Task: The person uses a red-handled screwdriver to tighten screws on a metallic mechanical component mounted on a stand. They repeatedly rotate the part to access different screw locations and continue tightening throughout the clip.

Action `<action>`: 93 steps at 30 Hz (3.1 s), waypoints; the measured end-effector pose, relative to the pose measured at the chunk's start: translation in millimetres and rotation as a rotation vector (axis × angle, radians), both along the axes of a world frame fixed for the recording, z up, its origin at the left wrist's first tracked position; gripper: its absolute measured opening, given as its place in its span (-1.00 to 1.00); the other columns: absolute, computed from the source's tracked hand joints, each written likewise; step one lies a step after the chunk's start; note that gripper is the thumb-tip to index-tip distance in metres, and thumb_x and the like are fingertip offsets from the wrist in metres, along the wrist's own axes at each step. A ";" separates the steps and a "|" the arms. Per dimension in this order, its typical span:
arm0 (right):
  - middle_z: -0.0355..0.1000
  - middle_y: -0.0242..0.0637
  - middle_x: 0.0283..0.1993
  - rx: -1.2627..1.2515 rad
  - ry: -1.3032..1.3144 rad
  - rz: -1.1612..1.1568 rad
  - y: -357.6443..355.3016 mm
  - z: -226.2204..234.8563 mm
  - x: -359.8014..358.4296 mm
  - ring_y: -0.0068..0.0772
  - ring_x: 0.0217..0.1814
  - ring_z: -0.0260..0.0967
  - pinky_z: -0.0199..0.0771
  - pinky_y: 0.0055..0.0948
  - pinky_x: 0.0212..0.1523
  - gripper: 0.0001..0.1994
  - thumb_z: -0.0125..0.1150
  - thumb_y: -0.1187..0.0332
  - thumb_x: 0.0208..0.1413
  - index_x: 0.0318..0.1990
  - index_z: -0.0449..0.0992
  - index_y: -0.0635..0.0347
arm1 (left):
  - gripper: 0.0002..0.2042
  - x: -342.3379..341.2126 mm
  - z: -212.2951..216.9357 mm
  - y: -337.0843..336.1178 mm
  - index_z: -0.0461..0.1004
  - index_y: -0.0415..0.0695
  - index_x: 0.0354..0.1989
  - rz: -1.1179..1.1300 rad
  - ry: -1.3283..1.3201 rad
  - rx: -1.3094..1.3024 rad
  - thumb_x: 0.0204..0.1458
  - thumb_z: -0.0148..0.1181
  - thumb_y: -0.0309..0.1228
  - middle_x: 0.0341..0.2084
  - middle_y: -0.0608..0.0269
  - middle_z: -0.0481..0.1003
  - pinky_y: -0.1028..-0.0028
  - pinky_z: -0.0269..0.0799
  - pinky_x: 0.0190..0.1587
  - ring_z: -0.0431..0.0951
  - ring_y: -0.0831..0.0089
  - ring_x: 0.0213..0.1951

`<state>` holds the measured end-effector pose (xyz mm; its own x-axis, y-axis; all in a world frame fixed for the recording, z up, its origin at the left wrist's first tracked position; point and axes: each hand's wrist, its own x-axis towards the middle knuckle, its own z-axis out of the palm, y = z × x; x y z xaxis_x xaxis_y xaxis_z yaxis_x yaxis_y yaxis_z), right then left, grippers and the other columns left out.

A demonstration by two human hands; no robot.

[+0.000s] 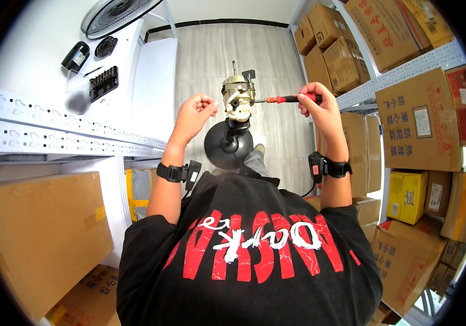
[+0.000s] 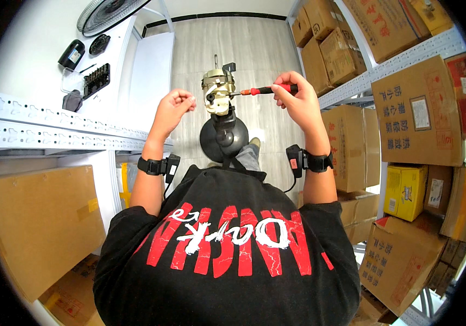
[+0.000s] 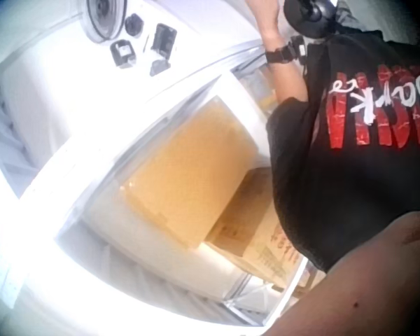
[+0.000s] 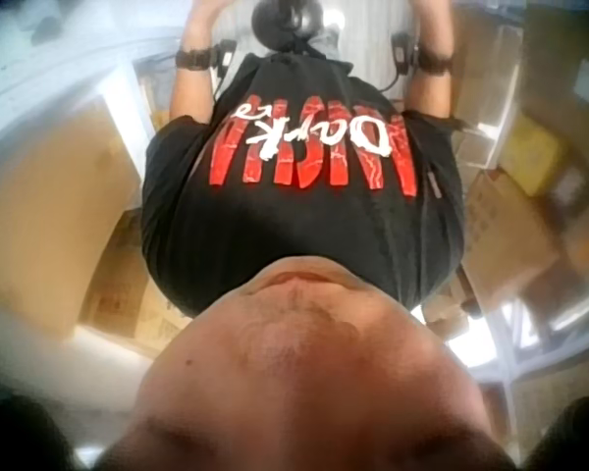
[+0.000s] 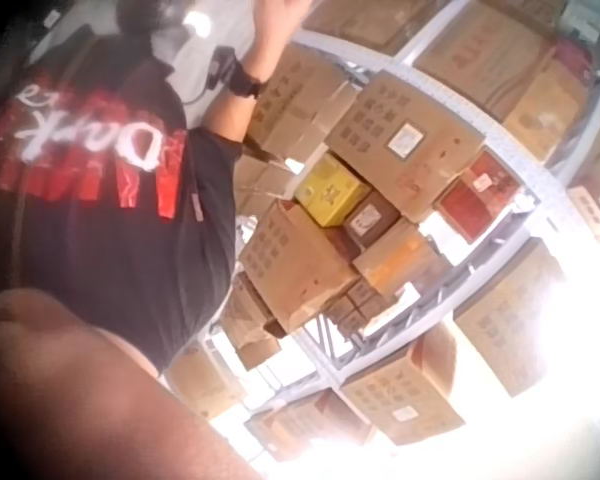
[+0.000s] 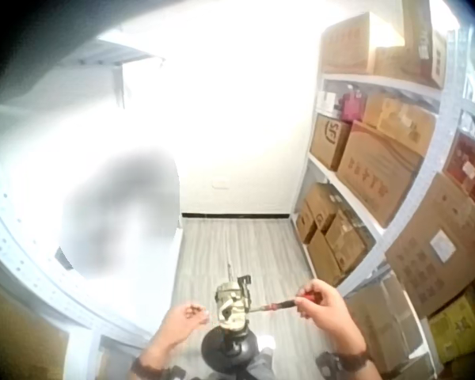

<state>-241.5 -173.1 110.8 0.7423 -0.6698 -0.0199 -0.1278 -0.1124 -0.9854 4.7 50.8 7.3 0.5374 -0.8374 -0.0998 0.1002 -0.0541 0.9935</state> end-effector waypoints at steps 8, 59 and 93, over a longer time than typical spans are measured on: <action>0.43 -0.38 -0.46 0.092 -0.255 0.042 12.6 18.6 2.6 -0.62 -0.50 0.33 0.31 -0.60 -0.43 -0.94 0.19 0.51 0.26 -0.19 0.43 0.26 | -0.64 -22.3 87.9 -2.4 0.59 -0.20 0.01 -0.008 -0.520 -0.265 -0.01 0.35 -0.64 -0.16 0.23 0.60 0.56 0.50 -0.12 0.58 0.53 -0.19; 0.33 -0.39 -0.24 -0.139 -0.086 -0.214 -104.6 27.8 -63.7 -0.67 -0.47 0.22 0.18 -0.64 -0.47 -0.91 0.12 0.42 0.35 -0.13 0.38 0.22 | -0.93 343.4 -91.4 103.4 0.68 -0.07 -0.51 1.116 -0.946 0.560 -0.13 0.32 -0.54 -0.35 0.12 0.58 0.21 0.54 -0.17 0.59 0.11 -0.25; 0.41 -0.38 -0.37 -0.151 -0.145 -0.194 -5.3 29.1 -17.7 -0.60 -0.42 0.34 0.32 -0.61 -0.41 -0.92 0.18 0.52 0.28 -0.12 0.47 0.28 | -0.79 48.6 2.3 17.5 0.61 -0.18 -0.12 0.253 -0.455 -0.088 0.05 0.31 -0.50 -0.30 0.21 0.54 0.46 0.49 -0.23 0.54 0.47 -0.31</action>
<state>-259.2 -178.4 139.9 0.5876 -0.7870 0.1878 -0.0202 -0.2463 -0.9690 53.3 68.3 9.5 0.6966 -0.6704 0.2553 -0.3427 0.0017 0.9394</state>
